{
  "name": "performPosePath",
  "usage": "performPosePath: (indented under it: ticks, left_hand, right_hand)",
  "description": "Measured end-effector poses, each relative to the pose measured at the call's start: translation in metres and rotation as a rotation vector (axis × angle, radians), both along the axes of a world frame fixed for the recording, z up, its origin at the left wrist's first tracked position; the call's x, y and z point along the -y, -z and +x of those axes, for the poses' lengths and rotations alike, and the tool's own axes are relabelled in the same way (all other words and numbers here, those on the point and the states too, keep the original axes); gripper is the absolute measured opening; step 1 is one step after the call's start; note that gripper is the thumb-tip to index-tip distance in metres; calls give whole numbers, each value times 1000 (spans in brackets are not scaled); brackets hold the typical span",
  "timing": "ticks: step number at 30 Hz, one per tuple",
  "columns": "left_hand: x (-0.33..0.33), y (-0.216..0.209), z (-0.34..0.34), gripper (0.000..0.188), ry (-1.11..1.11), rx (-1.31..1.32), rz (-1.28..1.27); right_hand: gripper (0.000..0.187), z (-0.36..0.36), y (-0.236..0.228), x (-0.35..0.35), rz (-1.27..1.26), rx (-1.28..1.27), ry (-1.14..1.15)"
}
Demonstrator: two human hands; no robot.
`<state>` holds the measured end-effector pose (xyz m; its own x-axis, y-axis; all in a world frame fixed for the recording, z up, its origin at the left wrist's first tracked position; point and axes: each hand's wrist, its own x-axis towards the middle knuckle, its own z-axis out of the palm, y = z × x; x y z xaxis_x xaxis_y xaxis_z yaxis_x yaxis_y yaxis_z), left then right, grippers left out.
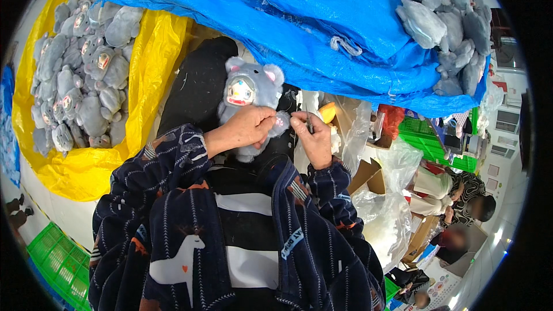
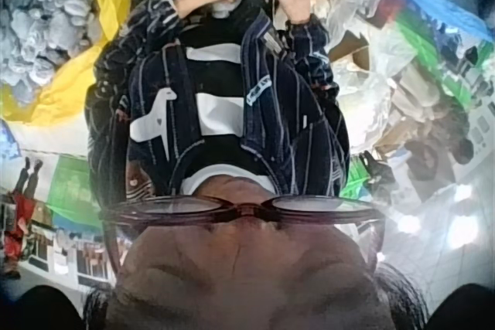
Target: The person sits on the floor and stuffs white filling into gray bear-shaped plush toys using a small tool. They repeatedly open the toy, insert filling, and close the opening, then place the finished toy into a large blue bag.
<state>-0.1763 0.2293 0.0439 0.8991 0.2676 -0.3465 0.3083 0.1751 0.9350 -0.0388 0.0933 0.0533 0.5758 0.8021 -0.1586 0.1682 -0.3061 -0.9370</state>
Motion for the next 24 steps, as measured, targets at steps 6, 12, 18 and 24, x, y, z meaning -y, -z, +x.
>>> performPosePath:
  ticks: [6,12,18,24]
  left_hand:
    - [6,7,-6,16,-70,61,-1]
    - [-2,-6,-71,37,-262,129,579]
    - [-6,0,-80,67,-426,24,674]
    - [-13,6,-67,53,-289,-56,-118]
  right_hand:
    - [23,-16,2,-11,-69,189,-129]
    - [18,-13,8,2,-25,-63,-63]
    - [17,-2,3,7,-13,-92,-2]
    - [20,9,4,25,-89,-136,70]
